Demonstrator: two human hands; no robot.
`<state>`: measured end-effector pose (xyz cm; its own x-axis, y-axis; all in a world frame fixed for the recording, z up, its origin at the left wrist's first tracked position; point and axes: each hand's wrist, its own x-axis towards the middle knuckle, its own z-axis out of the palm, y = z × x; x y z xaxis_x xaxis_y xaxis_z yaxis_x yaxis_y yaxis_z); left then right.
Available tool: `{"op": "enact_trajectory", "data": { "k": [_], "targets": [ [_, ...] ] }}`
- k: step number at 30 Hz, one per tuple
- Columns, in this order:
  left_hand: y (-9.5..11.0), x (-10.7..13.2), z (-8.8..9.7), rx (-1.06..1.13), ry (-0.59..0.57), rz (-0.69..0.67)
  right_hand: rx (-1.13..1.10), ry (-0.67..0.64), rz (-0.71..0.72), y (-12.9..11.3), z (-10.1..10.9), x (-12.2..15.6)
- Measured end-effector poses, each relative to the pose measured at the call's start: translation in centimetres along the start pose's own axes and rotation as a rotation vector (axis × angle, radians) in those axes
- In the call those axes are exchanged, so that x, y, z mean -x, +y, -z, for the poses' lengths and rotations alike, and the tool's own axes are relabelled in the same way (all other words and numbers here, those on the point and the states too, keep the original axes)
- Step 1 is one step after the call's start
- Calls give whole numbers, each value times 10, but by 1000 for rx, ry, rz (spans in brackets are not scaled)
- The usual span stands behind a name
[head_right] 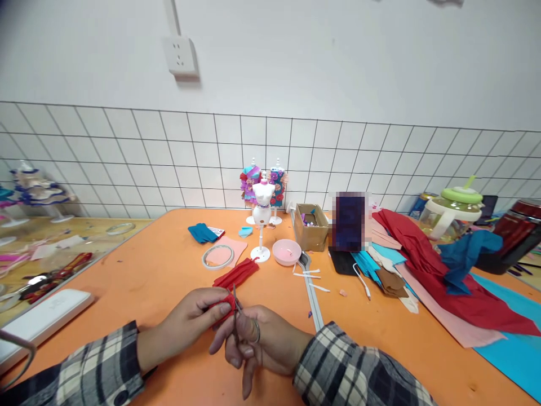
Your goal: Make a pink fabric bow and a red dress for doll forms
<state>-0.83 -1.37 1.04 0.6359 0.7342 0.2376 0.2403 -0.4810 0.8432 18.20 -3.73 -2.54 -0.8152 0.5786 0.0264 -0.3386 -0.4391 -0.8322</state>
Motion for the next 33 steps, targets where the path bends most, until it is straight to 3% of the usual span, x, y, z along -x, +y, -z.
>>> {"op": "enact_trajectory", "data": {
  "k": [6,15,19,21,24,27,30,33],
  "targets": [
    [-4,1,-2,-62,25,-38,0,2,18,2,-1,-3],
    [-5,0,-3,-48,-40,-50,50,5,-11,0,4,1],
    [-7,-3,-2,-44,-38,21,148,34,-43,-10,6,4],
    [-9,-5,1,39,23,120,236,58,-76,-19,11,8],
    [-13,-8,6,306,201,339,560,234,-78,-35,24,14],
    [-15,-10,11,427,296,464,1207,553,-84,-52,35,22],
    [-14,-12,21,188,325,448,1715,693,-113,-60,38,28],
    [-14,-13,36,-20,358,422,1807,669,-223,-59,38,31]
  ]
}}
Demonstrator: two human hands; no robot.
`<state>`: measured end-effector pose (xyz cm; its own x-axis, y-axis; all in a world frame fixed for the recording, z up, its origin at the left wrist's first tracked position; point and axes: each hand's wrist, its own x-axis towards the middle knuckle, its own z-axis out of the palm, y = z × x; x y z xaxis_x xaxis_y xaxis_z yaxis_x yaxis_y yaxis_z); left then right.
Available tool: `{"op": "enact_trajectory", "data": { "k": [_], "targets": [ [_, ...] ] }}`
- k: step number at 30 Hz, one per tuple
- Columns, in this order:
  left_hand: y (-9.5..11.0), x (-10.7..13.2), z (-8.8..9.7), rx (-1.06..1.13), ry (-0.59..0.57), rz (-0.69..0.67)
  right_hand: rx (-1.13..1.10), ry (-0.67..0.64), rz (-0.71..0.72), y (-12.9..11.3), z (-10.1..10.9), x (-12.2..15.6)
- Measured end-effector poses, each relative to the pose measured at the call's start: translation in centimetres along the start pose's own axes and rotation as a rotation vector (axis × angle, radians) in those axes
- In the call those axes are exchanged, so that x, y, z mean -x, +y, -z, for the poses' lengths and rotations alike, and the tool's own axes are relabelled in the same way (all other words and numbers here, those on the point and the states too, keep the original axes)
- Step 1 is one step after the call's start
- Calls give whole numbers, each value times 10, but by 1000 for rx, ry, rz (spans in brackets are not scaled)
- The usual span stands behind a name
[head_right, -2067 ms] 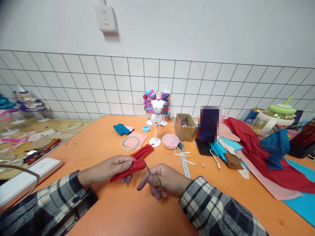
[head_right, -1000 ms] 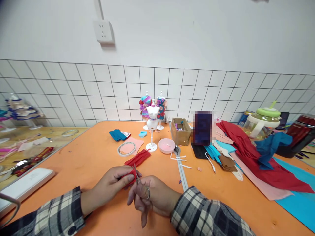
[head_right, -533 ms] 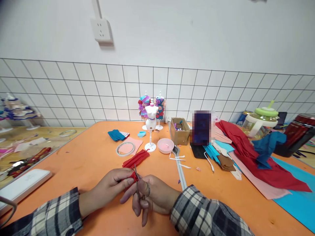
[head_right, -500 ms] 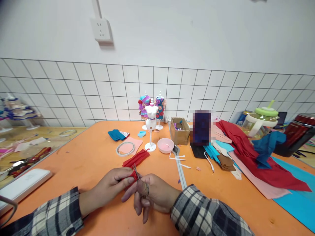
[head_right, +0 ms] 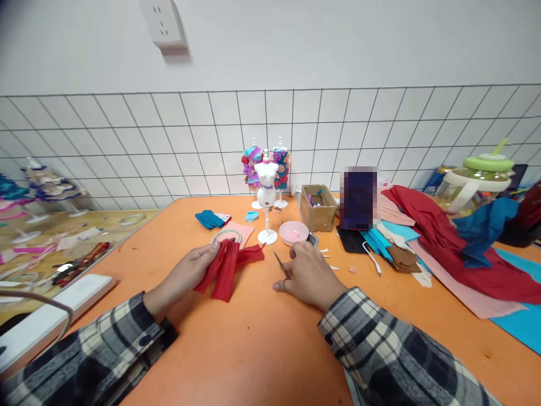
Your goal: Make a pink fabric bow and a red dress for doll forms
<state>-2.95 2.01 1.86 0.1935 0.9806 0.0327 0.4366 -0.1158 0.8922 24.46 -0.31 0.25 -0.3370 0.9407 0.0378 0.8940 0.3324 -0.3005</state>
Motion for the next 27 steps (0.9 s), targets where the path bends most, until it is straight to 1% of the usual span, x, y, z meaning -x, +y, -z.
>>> {"op": "enact_trajectory", "data": {
  "k": [2,4,5,6,7,9,10,12,13,14,15,18,19,20,21,23,25,27],
  "targets": [
    [-2,-3,6,-2,-53,10,-80,-81,-48,0,-4,0],
    [-5,-3,8,40,-141,77,-202,-130,-122,2,-8,-2],
    [-7,-3,8,61,-149,109,-270,-155,-164,3,-9,-3],
    [-9,-3,8,72,-128,128,-340,-192,-205,4,-10,-4],
    [-10,-3,9,62,-74,128,-413,-241,-245,5,-11,-4],
    [-13,-7,13,-29,91,55,-541,-319,-311,7,-13,-5],
    [-15,-10,18,-110,188,-8,-585,-343,-335,7,-13,-5],
    [-21,-19,30,-306,339,-169,-629,-369,-347,7,-15,-4],
    [-25,-24,36,-421,358,-215,-641,-379,-343,7,-16,-3],
    [-29,-29,41,-548,355,-232,-654,-389,-336,7,-16,-2],
    [-34,-32,45,-644,317,-232,-671,-397,-330,6,-17,-1],
    [-43,-34,48,-881,125,-184,-754,-418,-298,6,-16,0],
    [-43,-32,48,-930,87,-154,-768,-423,-283,6,-15,0],
    [-43,-30,48,-962,83,-118,-752,-407,-265,6,-14,-1],
    [-41,-28,49,-974,109,-80,-696,-362,-245,7,-14,-2],
    [-36,-24,52,-962,195,-8,-509,-211,-201,10,-14,-6],
    [-31,-22,58,-937,220,51,-359,-109,-168,13,-15,-9],
    [-28,-22,63,-914,197,79,-332,-125,-172,15,-15,-11]
  ]
}}
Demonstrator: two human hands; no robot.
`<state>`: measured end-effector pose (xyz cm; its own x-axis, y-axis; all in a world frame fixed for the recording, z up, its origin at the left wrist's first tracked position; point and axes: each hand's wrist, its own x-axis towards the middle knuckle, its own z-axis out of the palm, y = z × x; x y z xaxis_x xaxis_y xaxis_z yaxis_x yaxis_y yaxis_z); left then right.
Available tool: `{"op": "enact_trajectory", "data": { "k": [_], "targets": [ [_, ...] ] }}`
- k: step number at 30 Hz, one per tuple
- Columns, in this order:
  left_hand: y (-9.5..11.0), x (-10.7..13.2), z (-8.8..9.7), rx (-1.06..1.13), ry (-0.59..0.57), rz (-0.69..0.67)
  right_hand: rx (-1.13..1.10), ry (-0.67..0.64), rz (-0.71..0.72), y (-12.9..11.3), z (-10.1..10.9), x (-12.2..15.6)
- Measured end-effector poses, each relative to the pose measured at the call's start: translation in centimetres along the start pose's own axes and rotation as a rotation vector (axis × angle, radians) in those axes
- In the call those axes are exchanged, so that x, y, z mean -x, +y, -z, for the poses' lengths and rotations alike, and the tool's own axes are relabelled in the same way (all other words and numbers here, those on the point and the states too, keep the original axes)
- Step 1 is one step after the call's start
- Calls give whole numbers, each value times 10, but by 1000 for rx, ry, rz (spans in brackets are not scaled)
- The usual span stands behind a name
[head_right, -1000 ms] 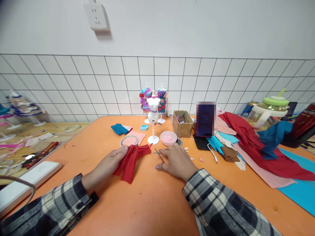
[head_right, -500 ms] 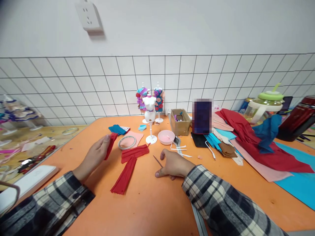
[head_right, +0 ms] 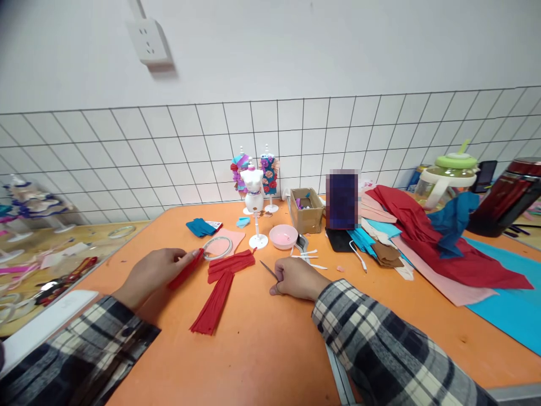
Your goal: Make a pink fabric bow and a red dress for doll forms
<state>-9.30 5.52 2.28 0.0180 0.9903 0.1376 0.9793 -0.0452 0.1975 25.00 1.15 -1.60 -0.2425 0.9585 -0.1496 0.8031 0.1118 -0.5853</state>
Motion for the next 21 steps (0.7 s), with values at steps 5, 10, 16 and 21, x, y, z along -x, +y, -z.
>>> {"op": "enact_trajectory", "data": {
  "k": [5,10,16,21],
  "targets": [
    [-6,-9,-6,192,99,-38,-115,-115,-55,2,1,1],
    [-19,-41,-24,169,153,-433,-99,-34,-86,5,-3,-3],
    [-28,-66,-32,263,-73,-651,-23,-19,-12,6,-3,-5],
    [-26,-69,-42,378,-43,-566,-10,-45,-13,1,1,-1]
  ]
}}
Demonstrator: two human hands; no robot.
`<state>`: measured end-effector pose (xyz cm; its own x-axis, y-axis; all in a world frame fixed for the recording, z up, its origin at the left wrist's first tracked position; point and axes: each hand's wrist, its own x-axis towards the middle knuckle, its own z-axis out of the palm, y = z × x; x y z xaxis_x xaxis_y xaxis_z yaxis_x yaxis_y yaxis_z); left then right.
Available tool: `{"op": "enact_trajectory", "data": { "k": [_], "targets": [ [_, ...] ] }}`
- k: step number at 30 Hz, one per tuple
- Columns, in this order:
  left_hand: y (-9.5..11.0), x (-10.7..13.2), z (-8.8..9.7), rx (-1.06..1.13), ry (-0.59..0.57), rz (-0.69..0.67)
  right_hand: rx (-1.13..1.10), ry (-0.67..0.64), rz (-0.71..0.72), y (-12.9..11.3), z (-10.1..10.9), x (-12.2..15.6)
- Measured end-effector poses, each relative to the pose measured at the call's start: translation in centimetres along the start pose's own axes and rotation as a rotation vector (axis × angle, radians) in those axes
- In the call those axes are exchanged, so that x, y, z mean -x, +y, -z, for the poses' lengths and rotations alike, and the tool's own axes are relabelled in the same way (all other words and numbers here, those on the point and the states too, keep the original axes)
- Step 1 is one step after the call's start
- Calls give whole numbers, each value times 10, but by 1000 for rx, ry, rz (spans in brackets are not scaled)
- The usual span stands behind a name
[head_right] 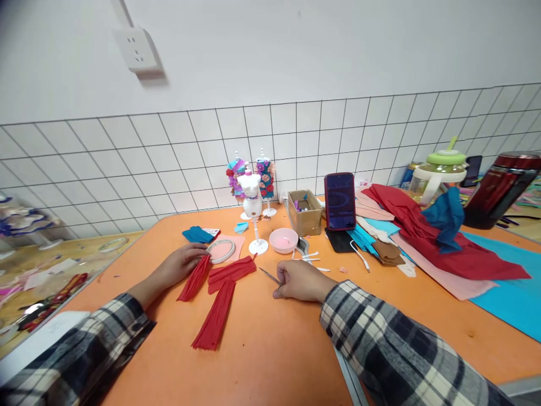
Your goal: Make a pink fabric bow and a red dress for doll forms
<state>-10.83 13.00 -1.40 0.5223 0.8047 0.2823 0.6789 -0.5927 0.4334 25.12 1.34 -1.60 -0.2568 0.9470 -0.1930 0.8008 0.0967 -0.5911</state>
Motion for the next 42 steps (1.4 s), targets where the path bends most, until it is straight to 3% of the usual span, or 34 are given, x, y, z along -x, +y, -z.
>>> {"op": "enact_trajectory", "data": {
  "k": [12,18,20,21,22,24,26,29,32,35,36,38,40,42],
  "targets": [
    [-4,6,-2,170,260,265,-23,-34,48,-2,3,3],
    [-5,9,7,159,467,288,-28,-27,61,2,2,1],
    [0,14,17,115,492,228,-52,-33,63,4,2,0],
    [4,17,23,83,462,172,-67,-41,59,5,2,0],
    [8,21,28,-23,350,25,-81,-49,51,6,2,-1],
    [16,26,36,-209,12,-211,-90,-59,23,6,1,-1],
    [19,29,37,-378,-140,-246,-101,-51,-35,5,0,-2],
    [15,29,30,-538,-168,-168,-212,-67,-170,5,-1,-2],
    [16,28,25,-624,-82,-83,-350,-122,-234,7,-2,-2],
    [42,28,21,-634,116,-42,-373,-142,-210,10,-2,-1],
    [55,29,18,-585,134,-55,-351,-142,-205,10,-2,-2],
    [86,32,10,-435,38,-72,-219,-79,-190,11,-1,-2],
    [113,36,-2,-343,-169,-30,-34,46,-161,10,2,-3],
    [130,40,-13,-341,-221,-21,96,157,-132,8,7,-3]
  ]
}}
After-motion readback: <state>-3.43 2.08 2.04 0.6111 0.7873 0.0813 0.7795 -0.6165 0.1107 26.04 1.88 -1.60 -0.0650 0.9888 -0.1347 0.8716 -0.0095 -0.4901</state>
